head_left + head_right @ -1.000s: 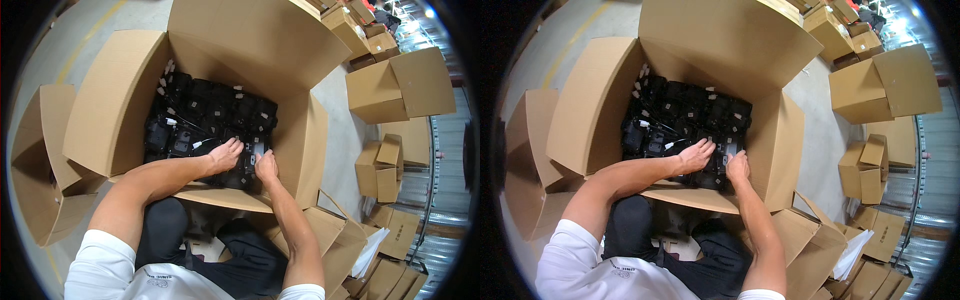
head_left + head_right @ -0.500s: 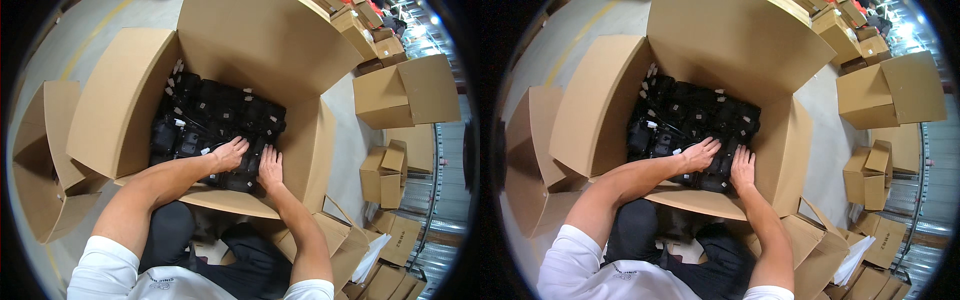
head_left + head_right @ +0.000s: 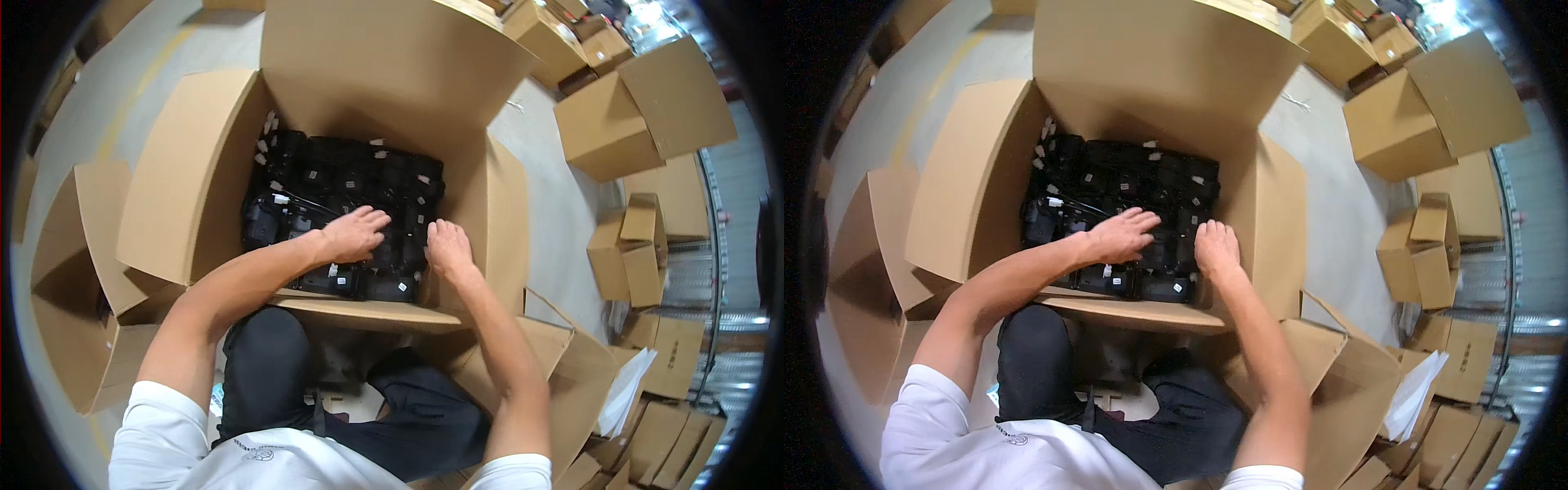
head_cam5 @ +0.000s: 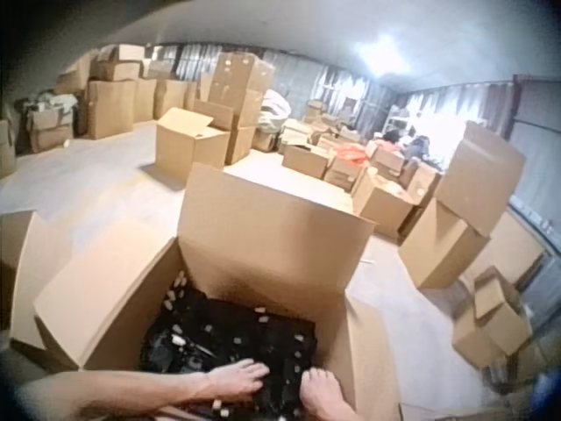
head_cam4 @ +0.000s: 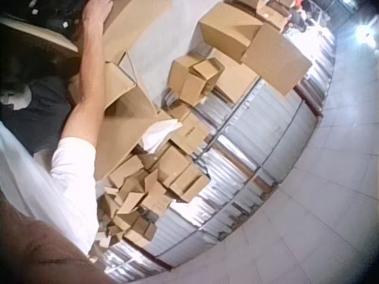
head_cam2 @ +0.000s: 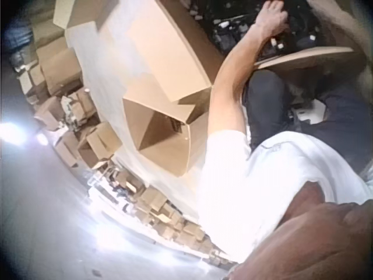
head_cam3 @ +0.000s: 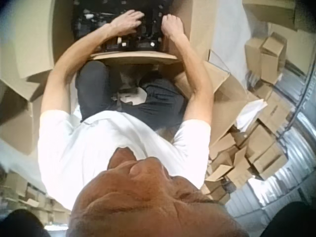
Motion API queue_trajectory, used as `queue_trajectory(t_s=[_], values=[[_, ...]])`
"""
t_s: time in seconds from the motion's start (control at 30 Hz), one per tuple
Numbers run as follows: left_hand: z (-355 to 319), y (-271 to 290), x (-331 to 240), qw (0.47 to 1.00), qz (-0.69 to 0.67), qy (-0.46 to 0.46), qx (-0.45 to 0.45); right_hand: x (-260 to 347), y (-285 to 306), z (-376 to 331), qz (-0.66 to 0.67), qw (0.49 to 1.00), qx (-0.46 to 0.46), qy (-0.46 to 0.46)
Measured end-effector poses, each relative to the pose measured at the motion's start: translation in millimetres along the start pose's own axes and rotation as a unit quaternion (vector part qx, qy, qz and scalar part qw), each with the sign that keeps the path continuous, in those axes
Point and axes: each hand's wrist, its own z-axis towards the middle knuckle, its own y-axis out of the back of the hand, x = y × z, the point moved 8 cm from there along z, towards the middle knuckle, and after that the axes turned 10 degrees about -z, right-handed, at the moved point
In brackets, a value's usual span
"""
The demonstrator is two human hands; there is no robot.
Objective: The person packs electronic devices and their cables into cardboard shipping boxes by hand.
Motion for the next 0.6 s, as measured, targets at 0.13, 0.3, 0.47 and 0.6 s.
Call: queue_trajectory(t_s=[0.13,0.3,0.47,0.6], values=[[-11,52,-13,0.979,-0.181,0.096,-0.012,-47,84,-66,0.123,0.989,-0.076,0.027],[-102,112,-25,0.905,-0.312,0.244,-0.155,-128,171,-220,0.163,0.948,-0.251,-0.111],[-256,80,48,0.881,-0.246,0.349,-0.204,-211,57,-416,0.314,0.771,-0.266,-0.486],[-230,70,44,0.855,-0.253,0.341,-0.298,-165,-172,-600,0.353,0.699,-0.024,-0.622]])
